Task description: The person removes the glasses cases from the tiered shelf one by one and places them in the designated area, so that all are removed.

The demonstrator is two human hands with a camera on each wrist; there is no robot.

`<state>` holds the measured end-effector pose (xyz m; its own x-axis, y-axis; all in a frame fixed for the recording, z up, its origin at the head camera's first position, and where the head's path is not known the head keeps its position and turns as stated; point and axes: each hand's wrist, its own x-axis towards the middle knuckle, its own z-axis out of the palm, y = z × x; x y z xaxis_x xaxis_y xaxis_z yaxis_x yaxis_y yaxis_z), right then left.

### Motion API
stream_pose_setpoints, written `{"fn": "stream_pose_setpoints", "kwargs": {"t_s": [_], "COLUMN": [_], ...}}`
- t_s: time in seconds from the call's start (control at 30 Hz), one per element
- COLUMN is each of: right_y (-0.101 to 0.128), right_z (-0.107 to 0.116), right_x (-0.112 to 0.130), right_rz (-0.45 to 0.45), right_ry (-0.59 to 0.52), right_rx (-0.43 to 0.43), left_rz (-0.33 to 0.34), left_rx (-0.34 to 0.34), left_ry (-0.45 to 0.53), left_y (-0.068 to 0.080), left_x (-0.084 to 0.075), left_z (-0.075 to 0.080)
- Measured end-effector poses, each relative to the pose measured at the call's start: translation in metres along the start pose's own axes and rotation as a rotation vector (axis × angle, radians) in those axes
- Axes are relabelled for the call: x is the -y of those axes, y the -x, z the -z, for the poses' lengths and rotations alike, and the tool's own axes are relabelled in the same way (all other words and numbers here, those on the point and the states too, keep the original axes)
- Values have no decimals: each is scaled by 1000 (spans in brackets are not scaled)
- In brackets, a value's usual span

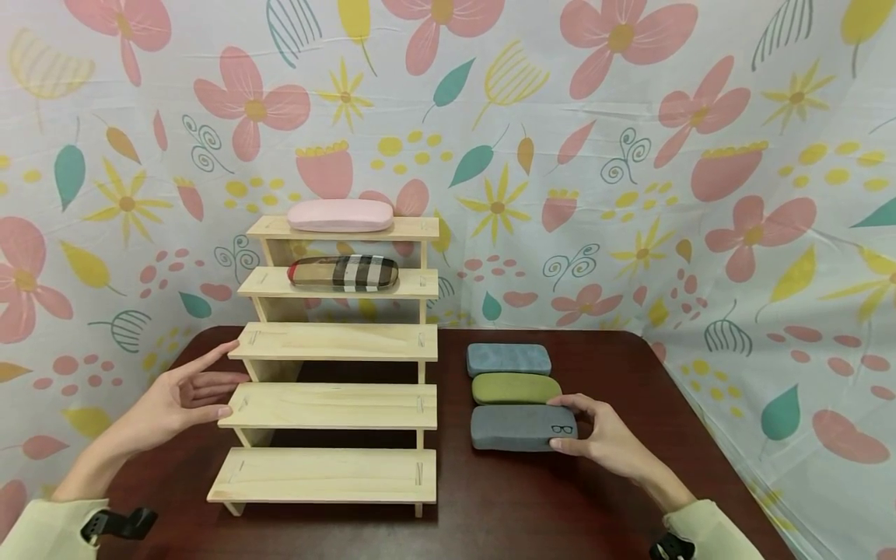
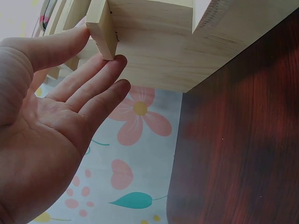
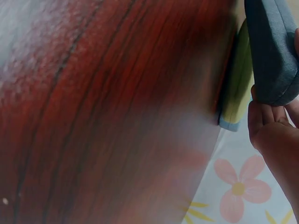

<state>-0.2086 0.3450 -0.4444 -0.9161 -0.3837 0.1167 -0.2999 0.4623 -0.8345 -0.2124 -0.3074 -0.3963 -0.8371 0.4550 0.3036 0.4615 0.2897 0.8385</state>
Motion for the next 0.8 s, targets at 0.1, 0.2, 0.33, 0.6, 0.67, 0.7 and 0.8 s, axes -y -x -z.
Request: {"fn": "stream_pose_setpoints", "kwargs": {"t_s": [0.1,0.2,0.33,0.6,0.67,0.7,0.8], "right_y": [-1,-2,-3,-6,-6,-6,-6], "right_z": [0,-1,-2,-1,0,0,0], "right_x": [-2,-3,-4,-10,-11,-12,-13], "right_rz": [2,5,7,17,25,28,39], "right_ry": [5,4,0,31,50,59,91], "right_rx": [-1,-2,2,15,12,8,-2], "left_rz": [4,3,0,-5,-7,-8,-8], "left_rx": [-3,-4,-6,-4,-4,-4,-4], "left_ry": [-5,-8,-13,-6,-5,-4,-3], "left_y": [0,0,0,0,0,0,0], "left_x": [0,0,0,1,1,1,1], "left_z": [0,0,0,0,0,0,0]}}
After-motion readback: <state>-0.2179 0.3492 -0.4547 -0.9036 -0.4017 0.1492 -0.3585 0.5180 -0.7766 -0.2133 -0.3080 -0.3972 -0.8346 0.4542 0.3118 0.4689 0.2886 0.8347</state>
